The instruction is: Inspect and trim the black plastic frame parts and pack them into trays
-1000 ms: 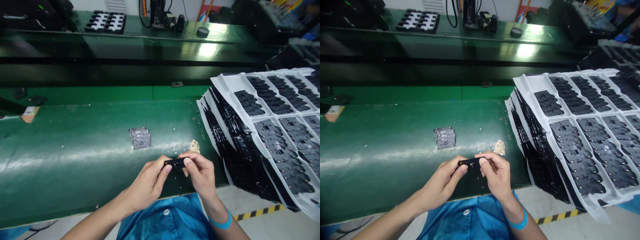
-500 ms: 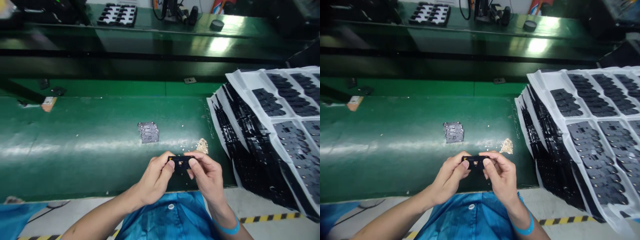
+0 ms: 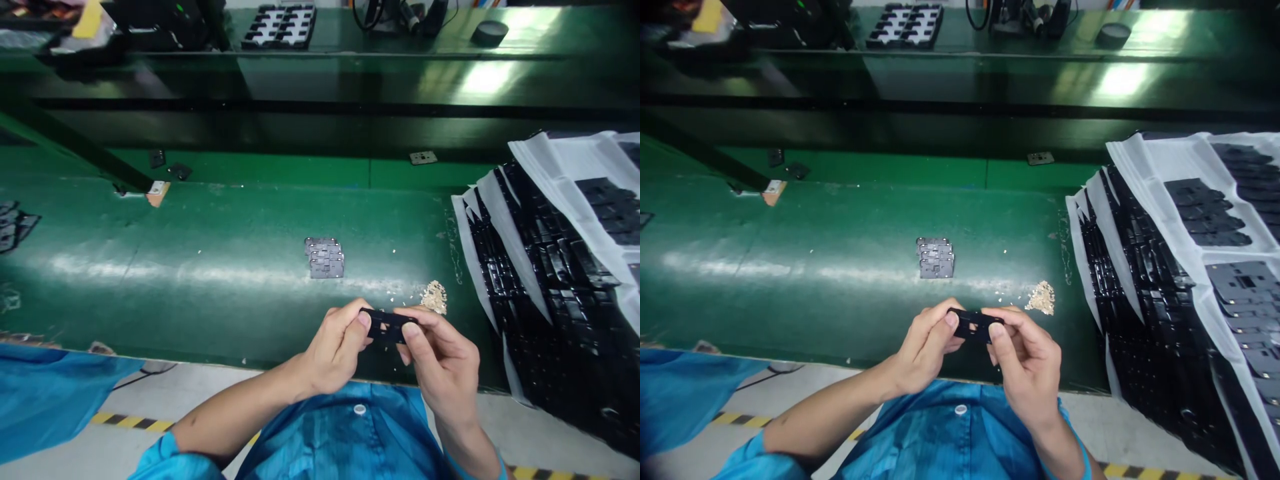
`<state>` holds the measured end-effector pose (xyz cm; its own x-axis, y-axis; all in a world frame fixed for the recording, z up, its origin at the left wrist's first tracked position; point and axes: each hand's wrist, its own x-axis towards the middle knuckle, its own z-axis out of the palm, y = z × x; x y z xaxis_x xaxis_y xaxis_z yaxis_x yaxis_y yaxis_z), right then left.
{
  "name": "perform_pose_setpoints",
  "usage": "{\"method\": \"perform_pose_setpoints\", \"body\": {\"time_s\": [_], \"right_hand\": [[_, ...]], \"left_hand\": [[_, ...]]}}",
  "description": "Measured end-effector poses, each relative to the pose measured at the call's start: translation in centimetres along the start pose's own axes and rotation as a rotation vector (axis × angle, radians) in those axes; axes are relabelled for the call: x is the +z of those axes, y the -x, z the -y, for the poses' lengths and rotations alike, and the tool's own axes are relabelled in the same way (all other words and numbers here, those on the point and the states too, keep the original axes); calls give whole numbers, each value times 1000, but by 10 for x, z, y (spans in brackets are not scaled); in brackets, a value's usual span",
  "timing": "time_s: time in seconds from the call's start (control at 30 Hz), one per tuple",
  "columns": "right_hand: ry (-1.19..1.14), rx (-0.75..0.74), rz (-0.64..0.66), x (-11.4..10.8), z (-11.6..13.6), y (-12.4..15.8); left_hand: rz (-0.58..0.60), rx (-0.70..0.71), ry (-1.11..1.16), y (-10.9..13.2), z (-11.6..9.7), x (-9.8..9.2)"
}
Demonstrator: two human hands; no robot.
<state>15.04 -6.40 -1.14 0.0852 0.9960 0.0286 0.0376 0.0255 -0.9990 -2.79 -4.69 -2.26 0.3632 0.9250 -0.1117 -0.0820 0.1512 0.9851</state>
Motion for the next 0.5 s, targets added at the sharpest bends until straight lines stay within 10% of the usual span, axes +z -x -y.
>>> {"method": "perform_pose_setpoints", "body": {"time_s": [0.37, 0.5], "right_hand": [[311, -310, 48, -1, -9, 12], [145, -101, 111, 1, -5, 5]], "left_hand": [[-125, -243, 237, -4, -2, 3], [-191, -303, 236, -3, -10, 5]]}}
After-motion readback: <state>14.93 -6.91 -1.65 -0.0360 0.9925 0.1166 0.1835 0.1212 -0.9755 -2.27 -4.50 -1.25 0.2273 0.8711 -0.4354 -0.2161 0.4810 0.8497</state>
